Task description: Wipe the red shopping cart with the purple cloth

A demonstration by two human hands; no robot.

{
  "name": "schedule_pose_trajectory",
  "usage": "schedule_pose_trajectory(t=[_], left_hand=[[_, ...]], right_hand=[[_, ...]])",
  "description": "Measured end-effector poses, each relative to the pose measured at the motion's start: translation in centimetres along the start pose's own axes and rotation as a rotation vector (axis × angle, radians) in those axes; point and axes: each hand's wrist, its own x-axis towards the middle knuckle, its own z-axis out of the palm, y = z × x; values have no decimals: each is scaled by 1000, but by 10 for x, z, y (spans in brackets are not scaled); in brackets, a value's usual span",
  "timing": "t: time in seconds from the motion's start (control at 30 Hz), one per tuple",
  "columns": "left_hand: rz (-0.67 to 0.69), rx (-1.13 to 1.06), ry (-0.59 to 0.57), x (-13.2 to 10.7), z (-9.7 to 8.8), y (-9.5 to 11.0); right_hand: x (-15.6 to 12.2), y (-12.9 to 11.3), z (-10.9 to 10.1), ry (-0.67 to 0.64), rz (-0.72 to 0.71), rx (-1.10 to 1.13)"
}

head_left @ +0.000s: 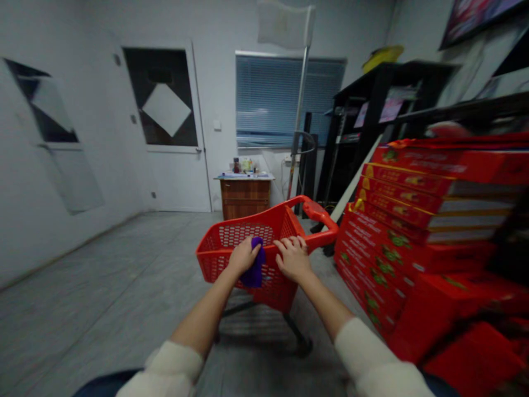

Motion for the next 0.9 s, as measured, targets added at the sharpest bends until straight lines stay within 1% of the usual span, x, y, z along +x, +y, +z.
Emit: schedule_pose_trajectory(t=[0.07, 0.1, 0.17, 0.23, 0.3, 0.33, 0.4, 0.5, 0.57, 0.63, 0.73, 0.8, 0.83, 0.9], left_hand=[[-53, 42, 15, -2, -2, -6], [-69, 54, 26, -3, -1, -5], [-71, 51, 39, -3, 3, 5], [-23, 19, 49, -1, 9, 17], [50, -26, 52, 0, 12, 23], [81, -45, 46, 1, 13, 22], [99, -62, 21, 1, 10, 12], [31, -33, -1, -1, 2, -4], [-27, -11, 13, -2, 1, -5], [-28, -19, 34, -1, 4, 5], [62, -80, 36, 1, 12, 27], [113, -122, 15, 1, 14, 32], [120, -132, -1, 1, 14, 30], [104, -132, -22, -2, 11, 16]], right_hand=[[0, 0, 1, 4, 6, -5], [1, -1, 1, 8, 9, -4], [1, -2, 3, 20, 15, 4], [1, -1, 4, 32, 18, 11], [0, 1, 4, 36, 13, 16], [0, 3, 5, 37, 8, 18], [-2, 6, 6, 45, -2, 24], [-2, 8, 10, 74, -3, 29], [-2, 7, 14, 96, 1, 35], [-2, 5, 18, 109, 9, 42], [-3, 4, 21, 105, 22, 38], [-5, 6, 21, 89, 22, 27], [-6, 8, 21, 79, 19, 24], [-8, 10, 21, 63, 15, 33]])
